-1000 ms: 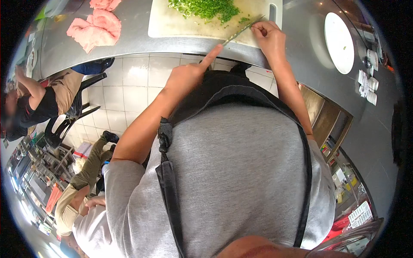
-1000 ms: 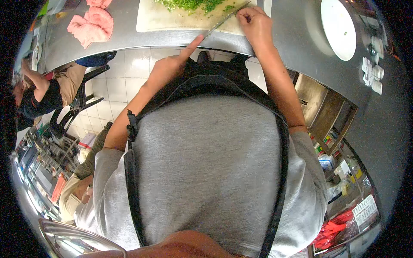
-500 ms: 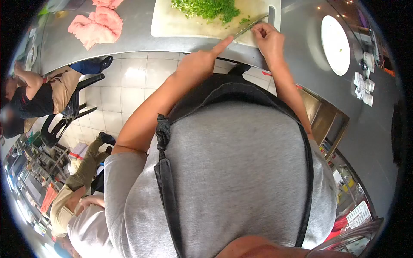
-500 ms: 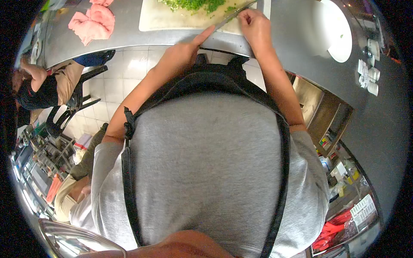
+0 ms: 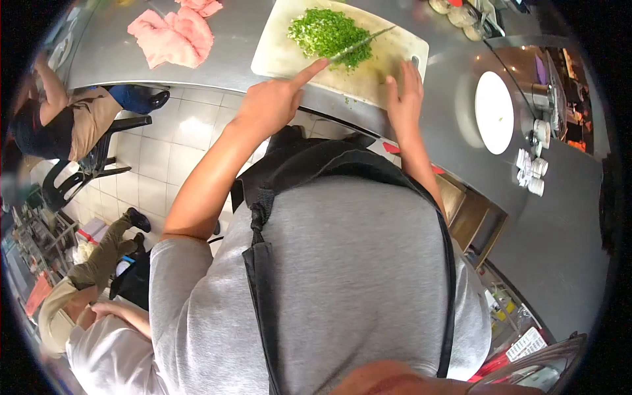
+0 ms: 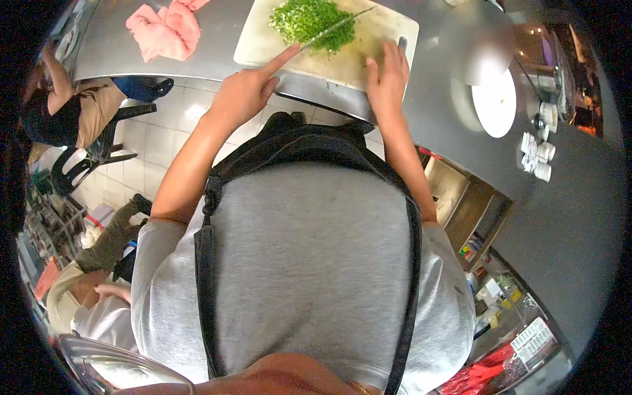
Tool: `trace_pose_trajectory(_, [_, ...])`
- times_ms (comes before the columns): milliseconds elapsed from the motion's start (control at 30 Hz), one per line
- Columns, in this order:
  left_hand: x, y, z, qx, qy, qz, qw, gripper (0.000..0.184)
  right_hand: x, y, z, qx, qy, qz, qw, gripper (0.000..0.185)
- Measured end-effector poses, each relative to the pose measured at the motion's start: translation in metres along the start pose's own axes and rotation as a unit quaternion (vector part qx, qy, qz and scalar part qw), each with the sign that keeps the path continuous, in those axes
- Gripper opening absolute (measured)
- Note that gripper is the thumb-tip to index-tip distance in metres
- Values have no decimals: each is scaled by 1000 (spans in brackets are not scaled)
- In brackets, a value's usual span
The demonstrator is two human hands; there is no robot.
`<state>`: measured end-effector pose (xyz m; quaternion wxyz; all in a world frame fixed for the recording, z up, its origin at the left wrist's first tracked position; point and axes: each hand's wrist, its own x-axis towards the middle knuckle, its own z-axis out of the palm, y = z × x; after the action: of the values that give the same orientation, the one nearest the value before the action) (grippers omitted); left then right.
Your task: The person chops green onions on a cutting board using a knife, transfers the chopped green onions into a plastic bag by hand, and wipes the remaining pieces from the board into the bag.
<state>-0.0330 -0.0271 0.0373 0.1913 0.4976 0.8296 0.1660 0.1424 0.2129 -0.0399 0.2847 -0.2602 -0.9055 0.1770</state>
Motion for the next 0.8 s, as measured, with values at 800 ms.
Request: trace_pose_trajectory(800, [4,-27,-24,-22,47,23,998,107,67,-65,32,-95,-106,-390,910,35])
